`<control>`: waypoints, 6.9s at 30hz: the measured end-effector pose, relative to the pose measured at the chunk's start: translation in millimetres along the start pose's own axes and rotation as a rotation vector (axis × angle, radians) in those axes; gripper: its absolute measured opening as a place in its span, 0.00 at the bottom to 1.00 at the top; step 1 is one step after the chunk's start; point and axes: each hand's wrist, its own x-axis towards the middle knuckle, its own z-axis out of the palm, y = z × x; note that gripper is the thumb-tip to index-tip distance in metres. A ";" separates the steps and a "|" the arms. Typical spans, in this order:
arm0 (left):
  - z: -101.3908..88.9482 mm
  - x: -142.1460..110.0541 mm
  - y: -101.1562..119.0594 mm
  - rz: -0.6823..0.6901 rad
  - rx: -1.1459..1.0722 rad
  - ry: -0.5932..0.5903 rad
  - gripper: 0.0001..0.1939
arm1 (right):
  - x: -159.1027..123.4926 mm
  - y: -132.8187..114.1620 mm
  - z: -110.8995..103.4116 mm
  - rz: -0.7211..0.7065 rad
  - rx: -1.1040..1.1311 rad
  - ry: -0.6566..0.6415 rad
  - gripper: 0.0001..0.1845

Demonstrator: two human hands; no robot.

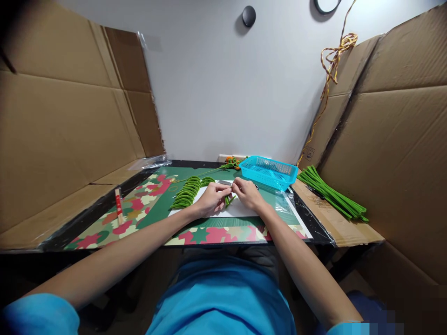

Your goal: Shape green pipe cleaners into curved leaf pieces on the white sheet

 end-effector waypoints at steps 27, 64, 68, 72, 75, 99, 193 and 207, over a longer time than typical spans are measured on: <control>0.5 0.4 0.2 0.028 0.155 0.076 0.18 | 3.6 -1.1 0.0 -0.029 -0.123 0.067 0.11; -99.7 2.6 66.2 0.360 1.459 0.095 0.13 | -0.6 -16.7 13.0 -0.077 -0.380 -0.038 0.13; -102.1 3.8 46.8 0.360 1.427 0.110 0.13 | -2.4 -16.1 12.8 -0.083 -0.412 -0.046 0.13; -97.8 4.9 38.4 0.353 1.346 0.071 0.11 | -5.2 -21.0 12.1 -0.173 -0.496 -0.079 0.12; -93.1 2.8 35.9 0.355 1.264 0.058 0.11 | -0.8 -30.1 8.5 -0.301 -0.580 -0.150 0.12; -99.3 -3.5 24.1 0.394 1.128 -0.123 0.10 | 17.6 -41.7 34.0 -0.241 -0.513 -0.312 0.07; -103.5 8.2 27.4 0.246 1.404 0.129 0.05 | 28.6 -23.5 23.2 0.162 -0.562 0.055 0.10; -112.7 14.3 22.6 0.222 1.340 0.152 0.05 | 27.8 -17.0 18.0 0.166 -0.517 0.048 0.11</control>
